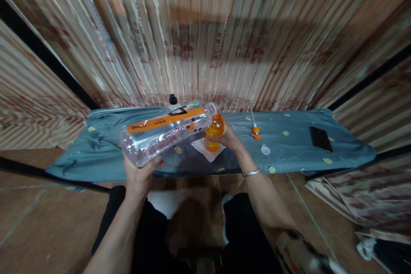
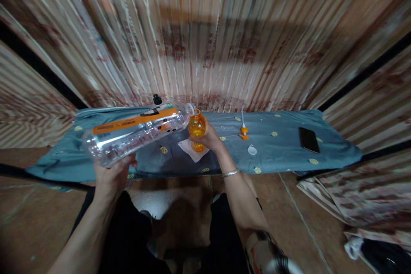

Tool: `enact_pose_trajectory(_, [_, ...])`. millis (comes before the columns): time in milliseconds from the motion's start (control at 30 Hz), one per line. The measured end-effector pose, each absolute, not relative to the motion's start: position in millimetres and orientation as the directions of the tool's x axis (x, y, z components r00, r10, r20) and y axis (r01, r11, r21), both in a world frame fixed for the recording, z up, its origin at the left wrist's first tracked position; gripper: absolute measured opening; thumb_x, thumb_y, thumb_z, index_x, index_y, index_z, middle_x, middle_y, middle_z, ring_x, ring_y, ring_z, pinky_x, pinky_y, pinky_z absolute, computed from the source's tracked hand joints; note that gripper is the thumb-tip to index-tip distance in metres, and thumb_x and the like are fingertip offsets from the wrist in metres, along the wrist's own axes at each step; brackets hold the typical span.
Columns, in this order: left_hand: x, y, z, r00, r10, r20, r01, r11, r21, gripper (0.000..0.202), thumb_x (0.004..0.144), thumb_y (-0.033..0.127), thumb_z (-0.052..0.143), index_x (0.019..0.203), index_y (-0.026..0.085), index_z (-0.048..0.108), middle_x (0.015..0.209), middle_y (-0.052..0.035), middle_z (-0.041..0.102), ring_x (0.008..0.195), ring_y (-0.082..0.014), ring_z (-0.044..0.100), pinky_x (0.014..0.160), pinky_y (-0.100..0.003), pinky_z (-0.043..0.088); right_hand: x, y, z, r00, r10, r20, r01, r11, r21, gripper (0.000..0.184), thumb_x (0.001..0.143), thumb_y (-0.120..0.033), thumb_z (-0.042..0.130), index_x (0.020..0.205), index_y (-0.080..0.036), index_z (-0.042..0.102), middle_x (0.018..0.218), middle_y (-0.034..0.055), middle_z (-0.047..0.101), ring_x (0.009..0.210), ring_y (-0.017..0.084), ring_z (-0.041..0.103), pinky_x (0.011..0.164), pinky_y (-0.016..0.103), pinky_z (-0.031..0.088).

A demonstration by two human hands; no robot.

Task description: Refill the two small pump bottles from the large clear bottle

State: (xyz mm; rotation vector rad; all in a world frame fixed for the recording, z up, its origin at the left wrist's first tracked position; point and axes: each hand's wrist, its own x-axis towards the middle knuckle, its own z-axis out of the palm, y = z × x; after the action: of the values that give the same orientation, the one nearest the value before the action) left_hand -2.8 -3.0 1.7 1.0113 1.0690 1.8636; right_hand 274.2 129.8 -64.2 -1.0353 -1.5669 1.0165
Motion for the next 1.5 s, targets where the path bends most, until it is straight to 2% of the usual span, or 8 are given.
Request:
enact_pose_trajectory(267, [-3.6,-2.1,0.1,-0.422,0.869,0.258,-0.223,-0.376,0.9,0.065,0.048,0.035,0.1,0.097,0.021,0.06,0.073,0.0035,0.065,0.054,-0.0135,0.057,0.044,-0.025,0.047,273.9,130.3,-66.3,-0.177,0.948,0.264,0.094,0.284,-0.954,0.102,0.05,-0.049,0.1,0.138,-0.026,0.056,0.121,0.008,0.077,0.109,0.032,0.074,0.101,0.05,0.061])
enact_pose_trajectory(467, [-5.5,-2.0,-2.8,-0.421,0.87,0.256,-0.215,-0.37,0.904,0.067,0.047,0.036,0.1,0.098,0.021,0.059,0.071,0.004,0.064,0.054,-0.0135,0.057,0.045,-0.025,0.046,274.2,127.7,-65.1,-0.167,0.943,0.287,0.155,0.312,-0.937,0.097,0.055,-0.043,0.1,0.14,-0.026,0.058,0.12,0.0089,0.075,0.114,0.033,0.071,0.103,0.05,0.06])
enact_pose_trajectory(667, [-5.5,-2.0,-4.4,-0.427,0.865,0.264,-0.202,-0.376,0.905,0.066,0.048,0.036,0.1,0.099,0.021,0.059,0.075,0.0026,0.065,0.057,-0.0145,0.058,0.045,-0.025,0.045,274.2,127.2,-63.3,-0.156,0.947,0.281,0.188,0.308,-0.933,0.1,0.054,-0.042,0.101,0.142,-0.027,0.057,0.123,0.0081,0.075,0.116,0.032,0.07,0.105,0.048,0.059])
enact_pose_trajectory(933, [-6.1,-1.5,-6.1,-0.428,0.862,0.272,-0.213,-0.389,0.896,0.067,0.049,0.035,0.1,0.101,0.02,0.06,0.077,0.0015,0.067,0.057,-0.0144,0.058,0.045,-0.025,0.045,275.1,130.3,-68.0,-0.161,0.943,0.29,0.187,0.318,-0.929,0.099,0.055,-0.044,0.1,0.142,-0.024,0.057,0.129,0.0113,0.074,0.121,0.034,0.069,0.11,0.05,0.056])
enact_pose_trajectory(1200, [-6.3,-0.1,-5.6,-0.421,0.863,0.281,-0.232,-0.401,0.886,0.064,0.048,0.032,0.1,0.098,0.02,0.061,0.074,0.0019,0.068,0.056,-0.0141,0.06,0.044,-0.023,0.046,274.8,131.4,-67.5,-0.187,0.937,0.294,0.108,0.317,-0.942,0.104,0.051,-0.05,0.101,0.139,-0.019,0.055,0.126,0.0153,0.072,0.113,0.034,0.071,0.104,0.049,0.058])
enact_pose_trajectory(1500, [-4.4,-1.3,-0.5,-0.419,0.865,0.276,-0.223,-0.392,0.892,0.062,0.047,0.035,0.1,0.094,0.019,0.062,0.071,0.0029,0.068,0.051,-0.0127,0.059,0.042,-0.023,0.047,274.4,129.6,-66.6,-0.199,0.947,0.254,0.098,0.277,-0.956,0.1,0.053,-0.049,0.1,0.138,-0.024,0.053,0.116,0.0087,0.075,0.103,0.03,0.073,0.096,0.048,0.062])
